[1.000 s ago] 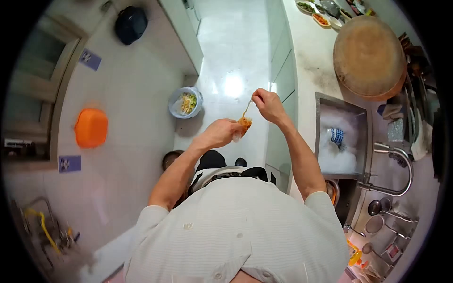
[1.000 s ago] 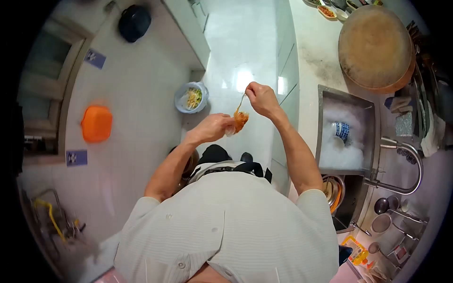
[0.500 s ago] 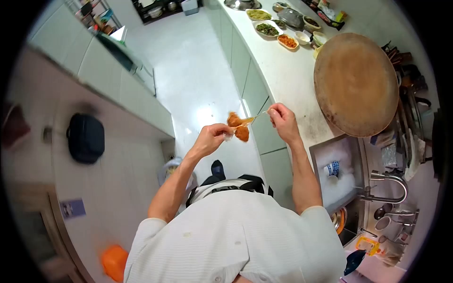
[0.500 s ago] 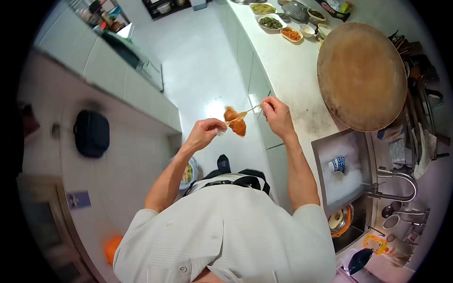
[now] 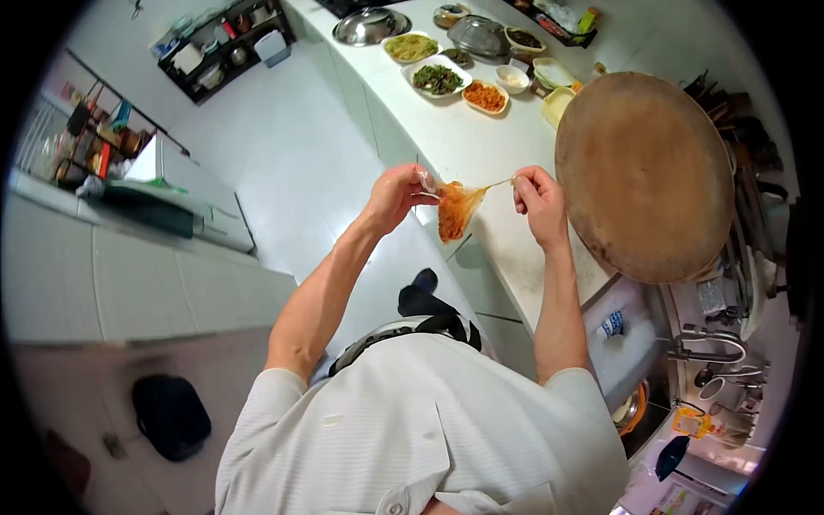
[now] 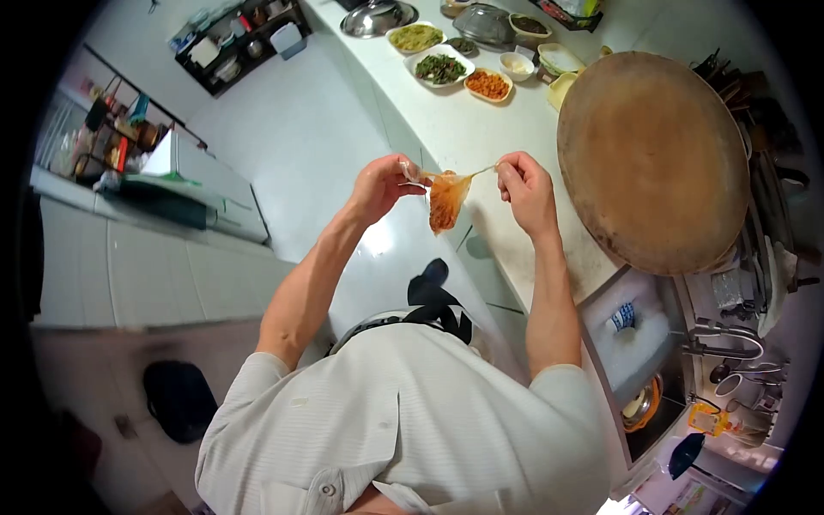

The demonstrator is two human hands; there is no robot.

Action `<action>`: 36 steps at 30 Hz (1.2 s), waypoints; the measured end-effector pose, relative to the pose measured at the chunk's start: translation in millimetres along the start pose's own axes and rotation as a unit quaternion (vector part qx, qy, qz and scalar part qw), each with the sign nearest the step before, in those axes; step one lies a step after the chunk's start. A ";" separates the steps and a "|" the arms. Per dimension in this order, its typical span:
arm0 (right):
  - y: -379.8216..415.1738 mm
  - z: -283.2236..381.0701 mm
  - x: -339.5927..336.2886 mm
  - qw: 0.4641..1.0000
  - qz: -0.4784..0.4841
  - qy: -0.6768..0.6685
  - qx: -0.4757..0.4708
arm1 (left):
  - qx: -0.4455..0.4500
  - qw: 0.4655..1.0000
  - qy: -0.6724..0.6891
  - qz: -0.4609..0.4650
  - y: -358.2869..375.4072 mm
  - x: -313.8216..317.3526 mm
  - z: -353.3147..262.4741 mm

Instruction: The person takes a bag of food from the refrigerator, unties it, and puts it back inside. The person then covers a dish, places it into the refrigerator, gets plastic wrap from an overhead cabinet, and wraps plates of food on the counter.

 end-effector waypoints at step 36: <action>-144.3 -103.3 -29.6 0.942 -0.319 -0.043 0.098 | -0.188 0.900 -0.283 0.272 -291.4 -12.3 -2.7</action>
Point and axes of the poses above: each hand's wrist, its own y-axis away from the middle knuckle, its own x-axis out of the palm, z = x × y, the point moved 8 cm from there along -y, towards the middle knuckle, and after that the axes turned 7 degrees about y, right-handed, at the moved point
